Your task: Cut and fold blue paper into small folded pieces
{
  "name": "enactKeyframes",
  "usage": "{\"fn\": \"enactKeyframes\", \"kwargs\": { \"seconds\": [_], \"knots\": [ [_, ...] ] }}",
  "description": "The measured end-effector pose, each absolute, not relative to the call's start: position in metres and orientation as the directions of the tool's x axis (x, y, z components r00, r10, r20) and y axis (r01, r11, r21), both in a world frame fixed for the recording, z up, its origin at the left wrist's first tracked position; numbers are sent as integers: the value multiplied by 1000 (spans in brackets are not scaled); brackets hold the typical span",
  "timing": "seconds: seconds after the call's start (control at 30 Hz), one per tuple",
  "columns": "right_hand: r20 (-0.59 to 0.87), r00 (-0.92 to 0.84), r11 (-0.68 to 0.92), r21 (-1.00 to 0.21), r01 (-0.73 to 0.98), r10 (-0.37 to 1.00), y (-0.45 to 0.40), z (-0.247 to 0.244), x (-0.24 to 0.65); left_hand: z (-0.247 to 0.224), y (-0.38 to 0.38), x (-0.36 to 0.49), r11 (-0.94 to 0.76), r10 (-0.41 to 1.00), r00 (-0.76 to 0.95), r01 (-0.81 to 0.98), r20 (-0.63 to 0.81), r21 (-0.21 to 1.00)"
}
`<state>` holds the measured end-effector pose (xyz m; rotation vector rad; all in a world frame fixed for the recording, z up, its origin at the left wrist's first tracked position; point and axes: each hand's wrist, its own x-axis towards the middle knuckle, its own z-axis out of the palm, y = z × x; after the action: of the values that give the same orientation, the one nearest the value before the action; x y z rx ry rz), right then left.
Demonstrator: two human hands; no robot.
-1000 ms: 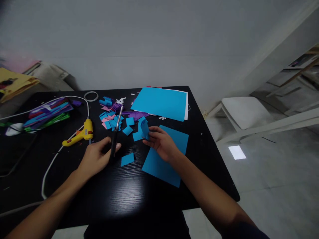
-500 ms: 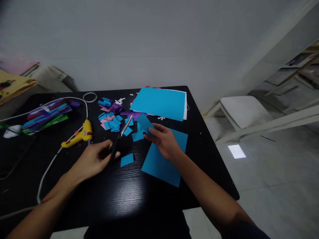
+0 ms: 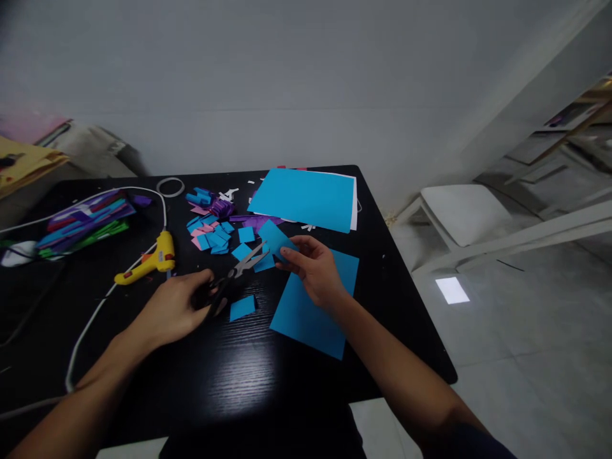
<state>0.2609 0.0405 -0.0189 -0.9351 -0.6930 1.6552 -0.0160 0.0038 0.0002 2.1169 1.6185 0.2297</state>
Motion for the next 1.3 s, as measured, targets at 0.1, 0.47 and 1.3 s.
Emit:
{"fn": "enactKeyframes", "kwargs": {
  "seconds": [0.1,0.47,1.3],
  "knots": [
    [-229,-111,-252,-802,-541,967,42,-19,261,2,5,-17,-201,943,295,874,-154,443],
    [-174,-138,-221,-834,-506,975,34,-21,254,-5,3,-13,-256,939,333,846,-88,468],
    [-20,-208,-118,-873,-472,978,21,-13,247,-13,0,-10,-346,913,408,760,11,550]
  ]
}}
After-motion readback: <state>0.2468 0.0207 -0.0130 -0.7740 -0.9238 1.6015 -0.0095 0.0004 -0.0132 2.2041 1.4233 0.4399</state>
